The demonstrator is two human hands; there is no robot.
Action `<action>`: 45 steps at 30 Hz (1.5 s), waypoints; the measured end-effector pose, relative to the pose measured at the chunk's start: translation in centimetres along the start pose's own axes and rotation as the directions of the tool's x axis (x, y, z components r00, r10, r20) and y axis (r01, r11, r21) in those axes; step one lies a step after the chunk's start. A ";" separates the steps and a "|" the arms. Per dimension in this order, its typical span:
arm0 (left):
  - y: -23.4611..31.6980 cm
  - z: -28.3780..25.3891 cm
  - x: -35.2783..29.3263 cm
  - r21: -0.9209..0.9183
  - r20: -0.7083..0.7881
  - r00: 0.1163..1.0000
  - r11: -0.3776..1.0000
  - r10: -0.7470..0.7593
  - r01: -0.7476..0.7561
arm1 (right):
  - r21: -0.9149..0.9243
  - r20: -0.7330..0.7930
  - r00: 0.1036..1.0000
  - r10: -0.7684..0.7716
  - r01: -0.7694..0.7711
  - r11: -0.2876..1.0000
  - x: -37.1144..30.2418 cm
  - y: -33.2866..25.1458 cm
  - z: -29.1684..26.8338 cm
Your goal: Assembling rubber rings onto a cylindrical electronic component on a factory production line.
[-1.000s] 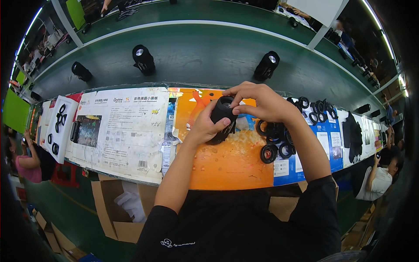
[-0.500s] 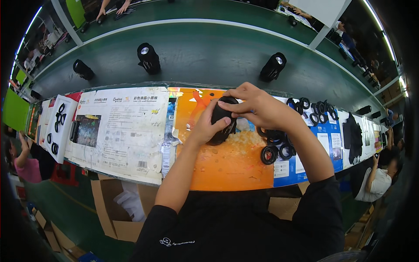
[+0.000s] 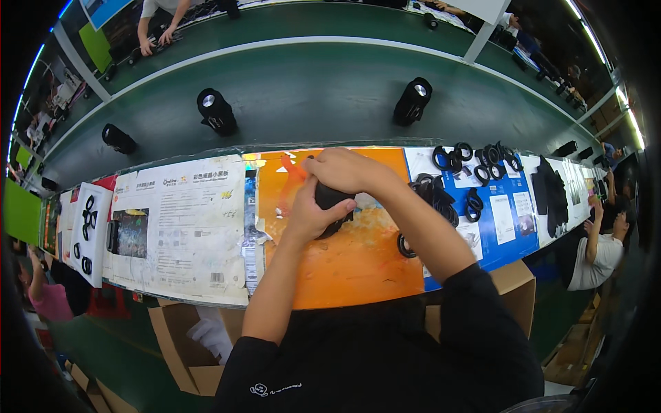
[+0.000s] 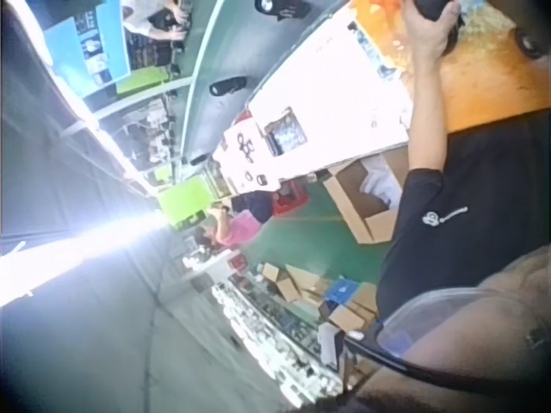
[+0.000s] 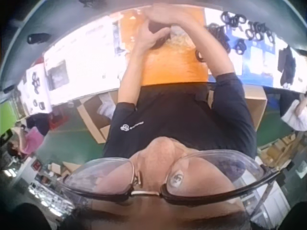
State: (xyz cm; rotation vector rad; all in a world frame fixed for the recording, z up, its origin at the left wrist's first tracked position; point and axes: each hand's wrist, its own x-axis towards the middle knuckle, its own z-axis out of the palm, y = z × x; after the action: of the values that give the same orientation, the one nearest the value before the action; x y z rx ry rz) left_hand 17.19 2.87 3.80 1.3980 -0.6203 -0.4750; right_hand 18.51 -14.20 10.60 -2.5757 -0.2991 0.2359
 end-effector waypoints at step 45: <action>4.2 2.5 22.1 0.906 0.167 0.934 0.324 0.317 -0.272 | 0.249 -0.796 0.533 0.288 -0.146 0.957 -17.0 9.4 -11.8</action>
State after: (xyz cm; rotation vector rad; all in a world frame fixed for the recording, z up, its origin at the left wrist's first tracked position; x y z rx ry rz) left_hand 32.02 -12.74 10.79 2.2929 -1.1971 0.3228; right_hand 6.42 -32.20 17.48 -2.2488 0.3969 -0.8513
